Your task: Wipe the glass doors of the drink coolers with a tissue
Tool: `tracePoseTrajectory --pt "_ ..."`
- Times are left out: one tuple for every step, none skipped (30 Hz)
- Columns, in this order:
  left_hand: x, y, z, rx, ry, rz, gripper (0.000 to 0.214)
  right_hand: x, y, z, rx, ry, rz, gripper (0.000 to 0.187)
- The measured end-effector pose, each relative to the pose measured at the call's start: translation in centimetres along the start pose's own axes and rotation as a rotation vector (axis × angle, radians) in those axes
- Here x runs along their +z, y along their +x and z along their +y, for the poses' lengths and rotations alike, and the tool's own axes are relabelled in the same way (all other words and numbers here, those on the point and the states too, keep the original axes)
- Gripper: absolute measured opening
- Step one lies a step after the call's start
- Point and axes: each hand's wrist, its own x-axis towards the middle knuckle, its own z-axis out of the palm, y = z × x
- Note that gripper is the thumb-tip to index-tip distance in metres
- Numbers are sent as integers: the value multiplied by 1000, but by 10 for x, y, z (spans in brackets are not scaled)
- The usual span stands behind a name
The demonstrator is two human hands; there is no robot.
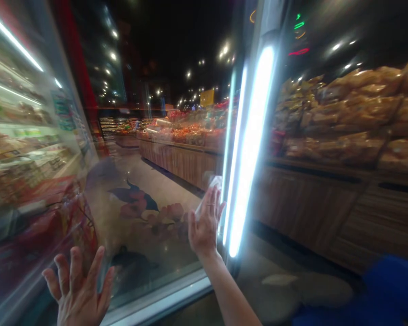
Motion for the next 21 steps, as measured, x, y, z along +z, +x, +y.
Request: tracePoseTrajectory --pt "-1 -1 -1 -3 -4 -1 85 -1 1 2 42 -3 33 68" --pt "-1 -2 -1 -6 -9 -1 86 -2 2 4 82 -1 65 66" --pt "-2 -3 -1 -8 -12 -3 86 -2 4 6 108 8 82 65" --pt "-3 -3 -1 -10 -16 -3 87 -2 5 7 113 22 79 65" --pt "-5 -4 -2 -13 -19 -4 86 -2 5 7 103 37 61 65" --pt "-6 -4 -2 -16 -22 -4 86 -2 5 6 87 48 36 66" --pt "-7 -4 -2 -19 -22 -6 86 -1 5 6 72 56 15 66" --pt "-9 -3 -2 -22 -21 -6 85 -1 5 6 66 59 8 67" --pt "-10 -3 -2 -23 -18 -7 85 0 4 7 73 59 15 67" --pt "-12 -3 -2 -22 -15 -7 85 0 4 9 93 58 33 68" --pt "-13 -2 -3 -16 -10 -7 85 0 4 12 120 58 57 68" --pt "-14 -2 -3 -9 -5 -4 85 -1 5 14 143 59 73 68" --pt "-15 -2 -4 -3 -2 -2 86 -1 5 16 153 62 74 68" --pt "-16 -3 -4 -1 -2 -1 86 -1 6 17 148 66 61 68" --pt "-16 -3 -4 -3 -4 -1 86 -1 7 16 130 71 39 67" --pt "-16 -3 -4 -10 -8 -1 86 -1 7 15 105 73 20 67" --pt "-16 -3 -5 -18 -14 0 85 0 8 13 79 70 8 67" --pt "-16 -2 -5 -25 -22 -1 85 2 6 10 54 61 10 67" --pt "-16 -2 -5 -30 -28 0 85 5 3 5 34 46 25 68" --pt "-17 -1 -5 -34 -32 5 84 9 -3 0 16 32 39 69" --pt "-17 -1 -6 -36 -35 9 84 14 -11 -8 -5 22 45 72"
